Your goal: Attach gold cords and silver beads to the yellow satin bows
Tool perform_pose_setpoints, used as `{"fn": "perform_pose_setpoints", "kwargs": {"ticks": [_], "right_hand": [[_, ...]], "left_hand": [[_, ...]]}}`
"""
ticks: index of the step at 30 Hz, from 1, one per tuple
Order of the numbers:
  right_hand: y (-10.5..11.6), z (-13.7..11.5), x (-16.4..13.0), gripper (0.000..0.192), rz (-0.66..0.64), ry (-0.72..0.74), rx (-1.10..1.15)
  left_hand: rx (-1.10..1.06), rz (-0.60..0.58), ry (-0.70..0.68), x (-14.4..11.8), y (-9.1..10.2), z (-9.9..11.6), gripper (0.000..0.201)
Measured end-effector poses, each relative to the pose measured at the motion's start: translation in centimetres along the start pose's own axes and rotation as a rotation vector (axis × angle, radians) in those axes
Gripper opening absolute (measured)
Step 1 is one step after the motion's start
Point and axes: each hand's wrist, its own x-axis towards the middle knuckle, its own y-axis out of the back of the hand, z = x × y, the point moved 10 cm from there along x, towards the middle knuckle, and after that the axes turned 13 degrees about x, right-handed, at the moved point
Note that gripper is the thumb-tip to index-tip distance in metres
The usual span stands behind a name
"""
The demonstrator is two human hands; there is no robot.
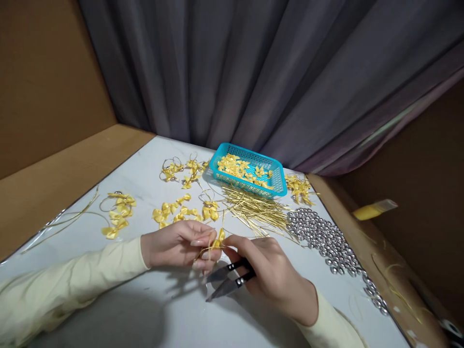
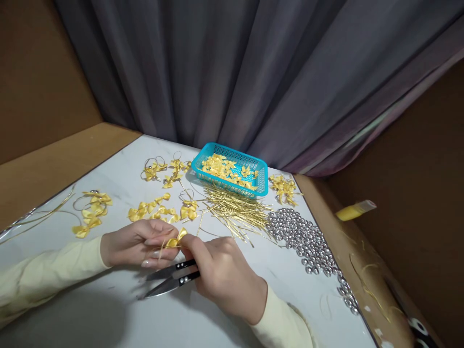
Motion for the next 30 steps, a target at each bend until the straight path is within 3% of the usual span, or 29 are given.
{"fn": "perform_pose_setpoints", "kwargs": {"ticks": [7,11,13,15,19,23,30], "right_hand": [[-0.2,2.1,-0.1,0.019,-0.072,-0.223,0.385],[-0.4,3.4,-0.4,0.013,-0.108,-0.428,0.496],[0.0,3.7,-0.4,0.01,-0.057,-0.446,0.495],[0.6,3.5,-0.2,0.012,0.021,-0.376,0.442],[1.2,1.6,-0.1,0.024,0.142,-0.101,0.226],[0.6,-0.6,-0.3,0.035,0.157,0.117,-0.05],[-0.5,-2.3,-0.3,0.036,0.091,0.215,-0.312]], "left_hand": [[0.114,0.054,-0.048,0.0,1.0,0.8,0.022],[0.126,0.101,-0.107,-0.2,1.8,1.8,0.019],[0.112,0.082,-0.09,-0.3,1.7,1.8,0.018],[0.088,0.066,-0.057,-0.3,1.5,1.5,0.017],[0.018,0.07,-0.038,-0.3,1.0,1.1,0.019],[-0.057,0.031,-0.045,-0.1,0.1,0.9,0.018],[-0.037,0.064,-0.094,0.2,0.4,0.9,0.009]]}}
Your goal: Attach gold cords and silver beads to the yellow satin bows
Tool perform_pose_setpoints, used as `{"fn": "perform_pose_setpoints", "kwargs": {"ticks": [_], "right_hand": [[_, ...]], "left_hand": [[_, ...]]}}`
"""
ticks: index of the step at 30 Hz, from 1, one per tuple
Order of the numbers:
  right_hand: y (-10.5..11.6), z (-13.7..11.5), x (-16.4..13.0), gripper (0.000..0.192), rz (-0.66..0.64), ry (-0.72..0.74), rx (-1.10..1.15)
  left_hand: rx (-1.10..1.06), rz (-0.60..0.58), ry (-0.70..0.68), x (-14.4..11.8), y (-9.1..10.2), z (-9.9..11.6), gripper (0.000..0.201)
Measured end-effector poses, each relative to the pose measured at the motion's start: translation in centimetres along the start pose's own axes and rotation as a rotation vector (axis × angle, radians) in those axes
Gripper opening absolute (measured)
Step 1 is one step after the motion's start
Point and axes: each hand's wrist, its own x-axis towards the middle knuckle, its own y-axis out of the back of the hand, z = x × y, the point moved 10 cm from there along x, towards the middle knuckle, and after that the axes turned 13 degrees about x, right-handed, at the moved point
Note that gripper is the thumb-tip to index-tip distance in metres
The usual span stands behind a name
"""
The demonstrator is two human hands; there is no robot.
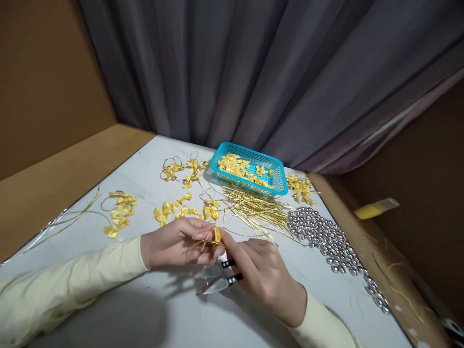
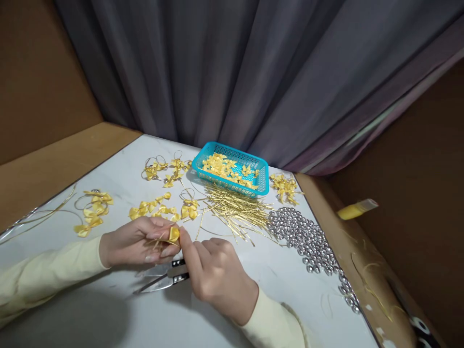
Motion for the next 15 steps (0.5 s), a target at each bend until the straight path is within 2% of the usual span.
{"fn": "perform_pose_setpoints", "kwargs": {"ticks": [5,10,12,15], "right_hand": [[0.2,0.7,-0.1,0.036,0.039,-0.031,0.038],[-0.4,2.6,-0.4,0.041,0.009,-0.19,0.149],[-0.7,2.8,-0.5,0.039,-0.013,-0.211,0.121],[-1.2,2.0,-0.4,0.039,-0.039,-0.145,-0.034]], "left_hand": [[0.056,0.03,0.015,0.0,0.7,-0.3,0.011],[0.092,0.167,0.026,0.0,2.4,-0.3,0.011],[0.098,0.248,0.038,-0.1,3.4,-0.4,0.013],[0.138,0.323,0.06,-0.2,4.2,-0.3,0.016]]}}
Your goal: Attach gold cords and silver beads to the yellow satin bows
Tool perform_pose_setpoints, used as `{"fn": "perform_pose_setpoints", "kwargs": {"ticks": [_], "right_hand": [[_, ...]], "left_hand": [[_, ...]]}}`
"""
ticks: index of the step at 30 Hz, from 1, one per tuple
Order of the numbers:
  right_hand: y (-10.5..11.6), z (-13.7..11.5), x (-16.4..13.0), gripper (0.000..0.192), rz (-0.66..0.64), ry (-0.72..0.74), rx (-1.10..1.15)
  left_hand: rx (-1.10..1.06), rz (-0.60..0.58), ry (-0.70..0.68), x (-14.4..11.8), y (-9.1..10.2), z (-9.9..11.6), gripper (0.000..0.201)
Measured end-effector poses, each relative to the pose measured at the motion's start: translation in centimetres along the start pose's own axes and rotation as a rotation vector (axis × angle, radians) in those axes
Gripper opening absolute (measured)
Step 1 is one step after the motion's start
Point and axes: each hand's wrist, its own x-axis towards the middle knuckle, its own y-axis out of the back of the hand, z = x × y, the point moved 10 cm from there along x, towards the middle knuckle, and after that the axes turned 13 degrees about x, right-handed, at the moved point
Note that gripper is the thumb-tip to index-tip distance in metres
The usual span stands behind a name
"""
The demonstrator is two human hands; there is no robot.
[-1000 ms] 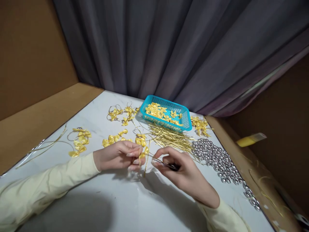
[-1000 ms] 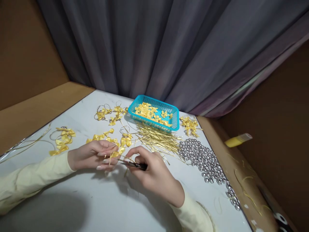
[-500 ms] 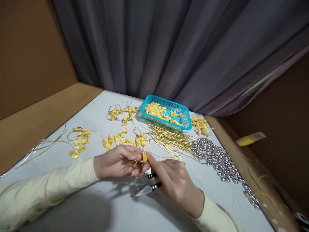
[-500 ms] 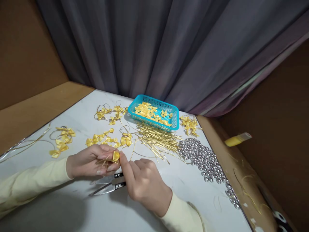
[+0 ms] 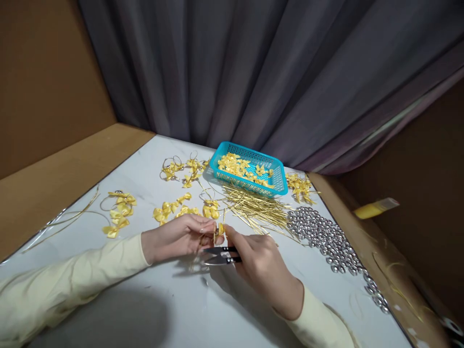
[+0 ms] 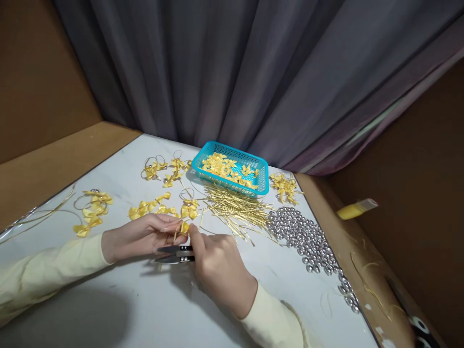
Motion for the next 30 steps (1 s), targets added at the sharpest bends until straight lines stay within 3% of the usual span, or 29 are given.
{"fn": "perform_pose_setpoints", "kwargs": {"ticks": [3,5,9,12,15,21,30], "right_hand": [[-0.8,-0.8,0.0,0.034,-0.036,0.06,-0.172],[-1.5,-0.5,0.0,0.03,-0.099,0.03,-0.198],[-2.9,1.6,-0.3,0.018,-0.292,-0.202,-0.014],[-3.5,3.4,-0.9,0.013,-0.379,-0.433,0.26],[-3.7,4.4,-0.9,0.017,-0.36,-0.557,0.504],[-3.4,5.6,-0.6,0.015,-0.281,-0.599,0.681],[-3.6,5.9,-0.9,0.013,-0.327,-0.643,0.74]], "left_hand": [[0.127,0.021,-0.033,0.0,0.0,0.3,0.019],[0.358,0.062,-0.083,-0.2,0.0,0.8,0.024],[0.978,0.169,-0.234,-0.9,-0.7,2.2,0.035],[1.258,0.267,-0.35,-1.3,-1.1,3.4,0.035],[1.284,0.301,-0.35,-1.2,-0.6,3.7,0.034],[0.968,0.042,-0.284,-0.6,-1.3,2.7,0.018],[1.268,0.035,-0.417,-1.2,-2.8,3.5,0.029]]}}
